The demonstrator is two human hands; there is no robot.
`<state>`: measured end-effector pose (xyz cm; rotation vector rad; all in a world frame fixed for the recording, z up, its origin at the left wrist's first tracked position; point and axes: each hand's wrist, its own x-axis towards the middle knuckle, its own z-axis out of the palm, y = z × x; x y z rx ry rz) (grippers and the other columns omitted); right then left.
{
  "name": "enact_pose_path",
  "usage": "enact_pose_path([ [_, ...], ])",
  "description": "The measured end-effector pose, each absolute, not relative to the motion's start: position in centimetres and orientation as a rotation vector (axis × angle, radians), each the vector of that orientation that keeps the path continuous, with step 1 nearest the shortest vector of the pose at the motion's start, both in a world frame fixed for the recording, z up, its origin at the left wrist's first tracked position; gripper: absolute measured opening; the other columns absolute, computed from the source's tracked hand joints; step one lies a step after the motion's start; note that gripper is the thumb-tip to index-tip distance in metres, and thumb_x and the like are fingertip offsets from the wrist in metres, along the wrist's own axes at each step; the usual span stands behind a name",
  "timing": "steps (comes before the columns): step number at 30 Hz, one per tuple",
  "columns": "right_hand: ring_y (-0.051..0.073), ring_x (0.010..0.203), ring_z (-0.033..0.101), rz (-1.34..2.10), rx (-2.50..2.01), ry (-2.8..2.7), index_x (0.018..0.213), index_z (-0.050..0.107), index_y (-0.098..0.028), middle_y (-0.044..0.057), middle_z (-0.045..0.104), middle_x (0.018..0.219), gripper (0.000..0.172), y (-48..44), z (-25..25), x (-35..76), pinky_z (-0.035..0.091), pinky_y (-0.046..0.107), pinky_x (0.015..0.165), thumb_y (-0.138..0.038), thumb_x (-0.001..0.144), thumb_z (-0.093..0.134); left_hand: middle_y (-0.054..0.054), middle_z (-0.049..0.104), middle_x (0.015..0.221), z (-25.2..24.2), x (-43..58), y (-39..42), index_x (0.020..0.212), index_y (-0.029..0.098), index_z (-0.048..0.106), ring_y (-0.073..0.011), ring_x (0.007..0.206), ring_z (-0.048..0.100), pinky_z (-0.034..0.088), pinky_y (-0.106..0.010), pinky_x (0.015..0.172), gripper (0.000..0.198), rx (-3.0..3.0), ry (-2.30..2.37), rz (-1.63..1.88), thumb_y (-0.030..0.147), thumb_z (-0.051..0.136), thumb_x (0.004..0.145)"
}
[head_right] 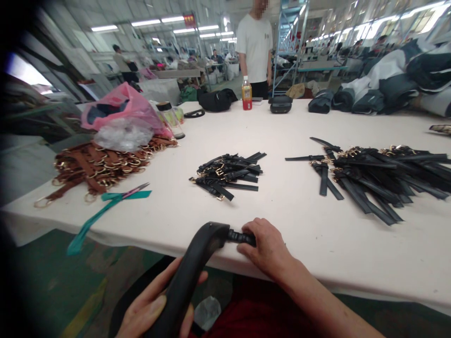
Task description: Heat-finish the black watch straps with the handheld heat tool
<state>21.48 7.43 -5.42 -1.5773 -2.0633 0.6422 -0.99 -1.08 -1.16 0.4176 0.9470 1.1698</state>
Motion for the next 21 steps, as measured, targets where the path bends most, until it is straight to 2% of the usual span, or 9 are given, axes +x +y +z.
enact_pose_path([
  [2,0.016,0.079,0.05,0.672,-1.596,-2.112,0.089,0.061,-0.02,0.002,0.057,0.083,0.02,7.5,-4.9,21.7,0.035,0.027,0.071,-0.024,0.071,0.067,-0.019,0.072,0.101,-1.0,-0.9,-0.7,0.115,0.024,0.063,-0.0188,0.04,0.063,0.039,-0.021,0.031,0.041,0.43,0.919,1.168,0.028,0.068,0.075],
  [5,0.016,0.078,0.05,0.66,-1.649,-2.171,0.085,0.061,-0.02,0.002,0.056,0.082,0.013,7.6,-4.0,21.8,0.034,0.026,0.07,-0.024,0.073,0.063,-0.019,0.07,0.107,-0.8,-0.8,-0.6,0.116,0.023,0.062,-0.0178,0.041,0.063,0.04,-0.02,0.031,0.041,0.472,0.909,1.162,0.027,0.067,0.076],
  [15,0.015,0.08,0.052,0.628,-1.682,-2.129,0.087,0.058,-0.02,0.001,0.058,0.086,0.011,7.3,-4.2,20.8,0.034,0.025,0.07,-0.022,0.076,0.058,-0.019,0.074,0.092,-1.7,-1.2,-0.9,0.113,0.023,0.065,-0.0176,0.034,0.06,0.037,-0.02,0.028,0.04,0.427,0.896,1.202,0.026,0.068,0.074],
  [21,0.016,0.08,0.056,0.638,-1.72,-2.04,0.091,0.062,-0.023,0.0,0.063,0.086,0.015,7.3,-5.1,20.1,0.035,0.026,0.07,-0.029,0.077,0.06,-0.015,0.075,0.086,-2.0,-1.0,-0.9,0.111,0.025,0.067,-0.0162,0.032,0.058,0.038,-0.019,0.028,0.038,0.428,0.887,1.232,0.026,0.068,0.073],
])
